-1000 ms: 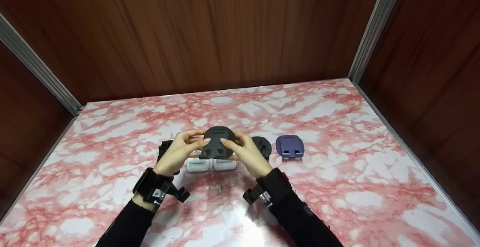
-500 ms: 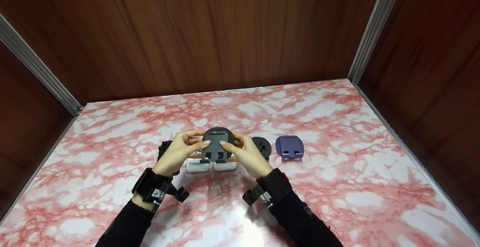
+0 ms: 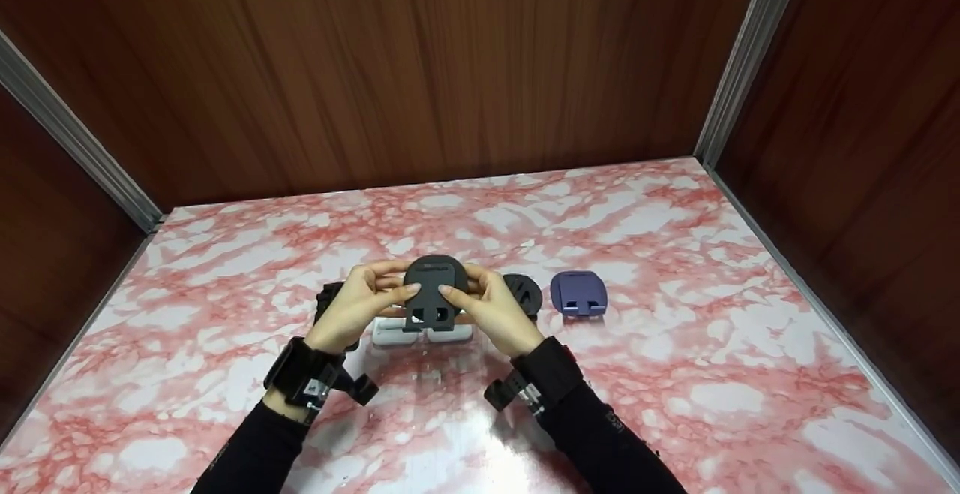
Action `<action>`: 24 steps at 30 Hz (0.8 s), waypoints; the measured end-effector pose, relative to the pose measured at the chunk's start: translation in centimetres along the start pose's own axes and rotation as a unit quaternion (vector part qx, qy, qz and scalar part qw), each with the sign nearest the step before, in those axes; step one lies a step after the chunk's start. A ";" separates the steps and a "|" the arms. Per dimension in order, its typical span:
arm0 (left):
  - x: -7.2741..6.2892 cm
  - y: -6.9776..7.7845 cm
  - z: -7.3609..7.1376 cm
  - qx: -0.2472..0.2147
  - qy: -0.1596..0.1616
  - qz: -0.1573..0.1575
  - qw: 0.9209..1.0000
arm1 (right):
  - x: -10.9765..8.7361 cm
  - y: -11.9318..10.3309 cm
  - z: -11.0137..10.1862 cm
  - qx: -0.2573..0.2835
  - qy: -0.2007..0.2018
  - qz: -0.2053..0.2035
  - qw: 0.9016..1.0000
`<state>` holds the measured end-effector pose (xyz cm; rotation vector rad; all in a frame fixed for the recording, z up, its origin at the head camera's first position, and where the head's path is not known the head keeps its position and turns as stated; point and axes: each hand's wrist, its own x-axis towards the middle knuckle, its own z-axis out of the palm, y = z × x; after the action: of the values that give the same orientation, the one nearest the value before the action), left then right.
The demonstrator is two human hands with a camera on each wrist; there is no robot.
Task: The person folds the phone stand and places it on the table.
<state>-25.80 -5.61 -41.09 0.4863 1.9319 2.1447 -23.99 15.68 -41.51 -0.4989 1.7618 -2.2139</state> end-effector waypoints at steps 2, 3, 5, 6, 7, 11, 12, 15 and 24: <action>0.0 0.1 0.0 0.003 0.000 0.001 1.000 | 0.0 0.0 0.0 -0.004 0.001 -0.002 1.000; 0.0 0.1 0.1 0.004 0.000 0.001 1.000 | 0.0 0.0 0.0 -0.008 0.001 -0.003 1.000; 0.0 0.1 0.1 0.008 -0.001 0.001 1.000 | 0.0 0.1 0.0 -0.016 0.002 -0.004 1.000; 0.0 0.1 0.1 0.010 -0.001 0.000 1.000 | 0.0 0.1 0.0 -0.019 0.002 -0.004 1.000; 0.0 0.1 0.1 0.013 0.000 0.000 1.000 | 0.0 0.1 0.0 -0.022 0.002 -0.005 1.000; 0.0 0.2 0.1 0.029 0.010 -0.008 1.000 | 0.0 0.1 -0.1 -0.031 0.005 -0.007 0.999; 0.0 0.2 0.1 0.032 0.012 -0.009 0.999 | 0.0 0.1 -0.1 -0.033 0.006 -0.008 0.999; -0.1 0.3 0.1 0.033 0.013 -0.012 0.999 | 0.0 0.2 -0.1 -0.037 0.013 -0.008 0.999; 0.0 0.3 -0.1 0.017 0.012 -0.013 1.000 | 0.2 0.0 -0.1 -0.053 0.007 -0.001 0.999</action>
<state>-25.86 -5.74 -40.79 0.4408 1.9782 2.1149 -24.19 15.73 -41.52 -0.5096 1.8950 -2.1386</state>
